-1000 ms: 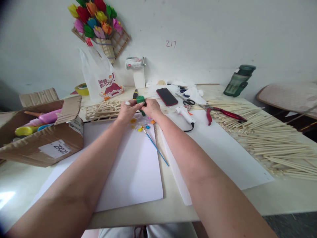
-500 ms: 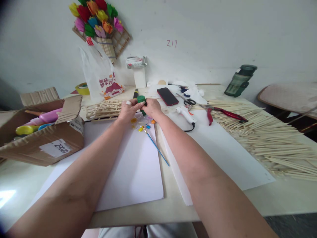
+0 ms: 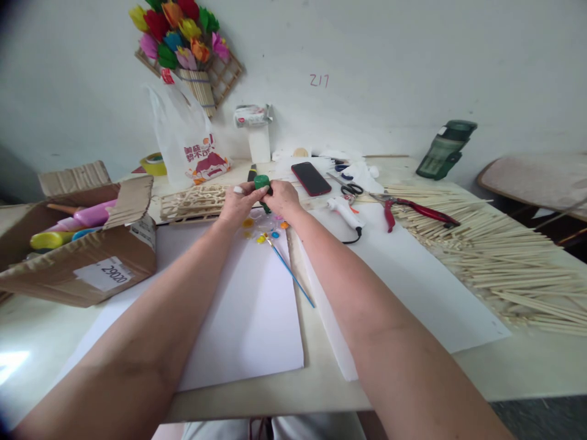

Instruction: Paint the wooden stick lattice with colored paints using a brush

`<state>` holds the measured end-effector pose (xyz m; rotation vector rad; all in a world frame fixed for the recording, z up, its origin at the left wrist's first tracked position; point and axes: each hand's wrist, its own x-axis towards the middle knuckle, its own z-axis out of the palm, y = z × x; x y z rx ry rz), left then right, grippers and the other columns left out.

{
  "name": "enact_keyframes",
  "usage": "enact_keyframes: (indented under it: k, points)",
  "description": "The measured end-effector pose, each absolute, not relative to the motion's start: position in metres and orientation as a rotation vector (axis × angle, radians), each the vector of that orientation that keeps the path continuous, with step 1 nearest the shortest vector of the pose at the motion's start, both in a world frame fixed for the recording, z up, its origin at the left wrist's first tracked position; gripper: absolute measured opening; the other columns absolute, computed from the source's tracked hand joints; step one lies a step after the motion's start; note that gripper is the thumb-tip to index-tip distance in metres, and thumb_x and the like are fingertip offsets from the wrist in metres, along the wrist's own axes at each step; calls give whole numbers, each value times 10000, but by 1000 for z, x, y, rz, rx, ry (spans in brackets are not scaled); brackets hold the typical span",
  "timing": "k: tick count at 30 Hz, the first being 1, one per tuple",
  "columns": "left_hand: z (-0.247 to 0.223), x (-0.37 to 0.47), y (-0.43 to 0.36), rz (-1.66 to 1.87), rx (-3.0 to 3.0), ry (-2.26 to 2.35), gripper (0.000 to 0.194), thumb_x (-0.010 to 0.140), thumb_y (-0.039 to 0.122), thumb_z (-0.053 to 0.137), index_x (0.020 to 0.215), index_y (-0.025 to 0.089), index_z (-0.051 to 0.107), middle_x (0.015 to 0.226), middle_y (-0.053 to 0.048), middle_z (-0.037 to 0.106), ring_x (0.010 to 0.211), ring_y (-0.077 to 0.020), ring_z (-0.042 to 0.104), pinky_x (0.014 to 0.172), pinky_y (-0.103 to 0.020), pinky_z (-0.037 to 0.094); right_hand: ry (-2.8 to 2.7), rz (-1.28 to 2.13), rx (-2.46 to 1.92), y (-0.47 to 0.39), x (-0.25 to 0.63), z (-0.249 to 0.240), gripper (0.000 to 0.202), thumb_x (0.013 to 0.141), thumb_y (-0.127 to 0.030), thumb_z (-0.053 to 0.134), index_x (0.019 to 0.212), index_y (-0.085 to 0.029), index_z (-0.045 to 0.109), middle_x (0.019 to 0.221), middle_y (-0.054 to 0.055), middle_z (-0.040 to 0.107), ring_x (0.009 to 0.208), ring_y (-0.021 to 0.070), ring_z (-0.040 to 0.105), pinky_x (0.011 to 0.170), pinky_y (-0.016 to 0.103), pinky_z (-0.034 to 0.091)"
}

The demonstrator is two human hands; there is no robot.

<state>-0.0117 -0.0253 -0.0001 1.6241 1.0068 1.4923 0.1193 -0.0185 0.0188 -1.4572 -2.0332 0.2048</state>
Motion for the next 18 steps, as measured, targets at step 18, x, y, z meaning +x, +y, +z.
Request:
enact_keyframes:
  k: [18]
  points:
    - [-12,-15,-14,1453,1715,1000,382,690,471,720,853,125,740,729,-26,687,724,-155,599,681,-237,465,-2067,108,-1491,-16,121,13,295,822,-360,581,956,-137,720,941,119,731,851,229,643,705,289,429]
